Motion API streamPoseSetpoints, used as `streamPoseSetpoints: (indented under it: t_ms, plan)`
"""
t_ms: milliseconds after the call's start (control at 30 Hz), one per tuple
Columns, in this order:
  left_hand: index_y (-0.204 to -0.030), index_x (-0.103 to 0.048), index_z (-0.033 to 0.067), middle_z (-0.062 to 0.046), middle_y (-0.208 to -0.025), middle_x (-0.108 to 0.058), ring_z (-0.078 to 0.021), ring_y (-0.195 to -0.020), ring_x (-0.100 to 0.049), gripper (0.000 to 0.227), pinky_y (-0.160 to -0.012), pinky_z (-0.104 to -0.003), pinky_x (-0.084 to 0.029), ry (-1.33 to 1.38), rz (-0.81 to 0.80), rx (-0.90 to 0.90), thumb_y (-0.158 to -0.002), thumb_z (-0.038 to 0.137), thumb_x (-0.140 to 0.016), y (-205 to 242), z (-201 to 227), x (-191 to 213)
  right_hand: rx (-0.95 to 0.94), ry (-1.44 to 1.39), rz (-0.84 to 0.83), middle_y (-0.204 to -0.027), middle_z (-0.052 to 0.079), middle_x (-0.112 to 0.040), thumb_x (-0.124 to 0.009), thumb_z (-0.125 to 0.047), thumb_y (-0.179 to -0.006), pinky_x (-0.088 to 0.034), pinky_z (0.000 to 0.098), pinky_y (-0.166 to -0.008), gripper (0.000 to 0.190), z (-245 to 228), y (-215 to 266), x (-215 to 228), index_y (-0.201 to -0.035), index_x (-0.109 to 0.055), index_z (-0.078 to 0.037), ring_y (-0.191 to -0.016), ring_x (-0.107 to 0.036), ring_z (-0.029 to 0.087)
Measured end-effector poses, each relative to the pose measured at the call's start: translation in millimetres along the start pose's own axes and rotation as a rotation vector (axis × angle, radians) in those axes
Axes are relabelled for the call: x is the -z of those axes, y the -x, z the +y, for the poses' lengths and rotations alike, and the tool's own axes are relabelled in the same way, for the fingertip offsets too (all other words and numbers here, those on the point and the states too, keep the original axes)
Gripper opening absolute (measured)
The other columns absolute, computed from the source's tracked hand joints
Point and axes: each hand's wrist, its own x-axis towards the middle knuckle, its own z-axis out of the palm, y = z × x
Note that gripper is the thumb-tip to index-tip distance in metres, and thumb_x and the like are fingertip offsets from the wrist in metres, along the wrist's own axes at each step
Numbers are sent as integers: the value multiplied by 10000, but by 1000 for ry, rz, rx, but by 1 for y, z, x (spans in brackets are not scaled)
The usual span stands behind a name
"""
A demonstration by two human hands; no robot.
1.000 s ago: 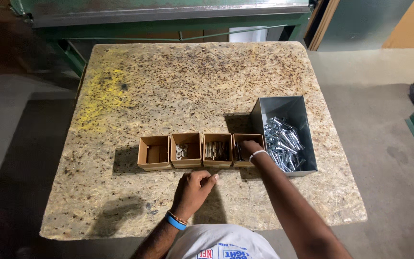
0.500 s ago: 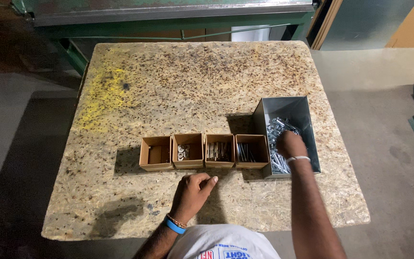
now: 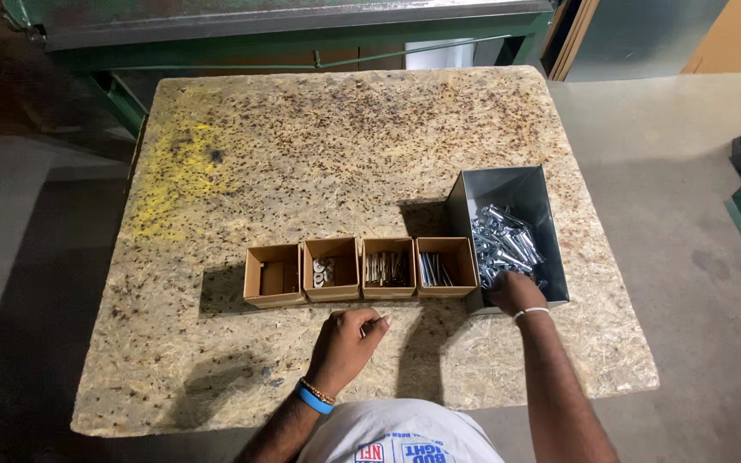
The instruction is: The person repeatedly picks metal fasteners from a metal bin and places them into one of four cardboard compartments on a workbench. The person handles the fasteners one at a time, sorting them into the compartments throughout the clip.
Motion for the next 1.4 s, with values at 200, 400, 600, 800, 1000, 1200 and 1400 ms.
streamPoseSetpoints:
  t_ms: [200,400,600,800,1000,1200,1400]
  plan:
    - [-811,-796,178,28,-690,-756,-139,-604,-624,364,-574,-405,-450,8,-16,-4,-1088,413,-781,0,0,-7,28,-68,326,-1053,186,-799,-742,-168,-970,-630,590,-746,90,-8,5,-28,-990,-809,-112,-952,-770,429]
    - [-819,-804,179,22,-709,-786,-154,-612,-662,354,-600,-409,-480,12,-1,-22,-1081,416,-778,0,3,-5,67,-395,500,-1130,272,-823,-760,-160,-1116,-601,595,-845,140,0,31,-6,-1208,-715,-64,-1000,-773,480]
    - [-1106,-845,114,-94,-979,-857,-283,-858,-837,308,-725,-394,-640,206,12,-62,-1086,409,-761,-3,6,-10,285,-1002,324,-1001,82,-724,-552,-238,-1261,-550,396,-827,225,-54,114,50,-1359,-600,-41,-911,-693,230]
    - [-1377,-672,73,-218,-987,-779,-488,-888,-814,300,-733,-576,-659,41,-48,-341,-1212,301,-567,-2,47,22,303,-972,-293,-1014,145,-714,-589,-287,-1212,-581,489,-963,447,-146,197,97,-1455,-761,46,-978,-636,299]
    - [-1247,-645,97,-122,-1105,-662,-424,-929,-794,253,-698,-503,-659,-424,-63,-611,-1237,298,-492,-1,29,24,437,-908,-503,-1032,51,-740,-624,-318,-1203,-646,390,-946,364,-179,213,84,-1386,-793,-53,-992,-697,183]
    - [-1126,-631,164,-89,-1065,-666,-380,-950,-810,224,-716,-456,-661,-437,-66,-523,-1238,279,-474,5,-16,2,790,-893,-367,-968,164,-748,-830,-42,-1067,-682,407,-763,289,-162,184,32,-1268,-624,-12,-819,-768,241]
    - [-1266,-662,120,-151,-1073,-730,-446,-967,-796,269,-753,-514,-649,-301,-78,-369,-1209,246,-432,9,-18,13,729,-907,-445,-830,87,-687,-619,-200,-1209,-602,336,-733,288,-187,199,47,-1372,-716,17,-761,-645,171]
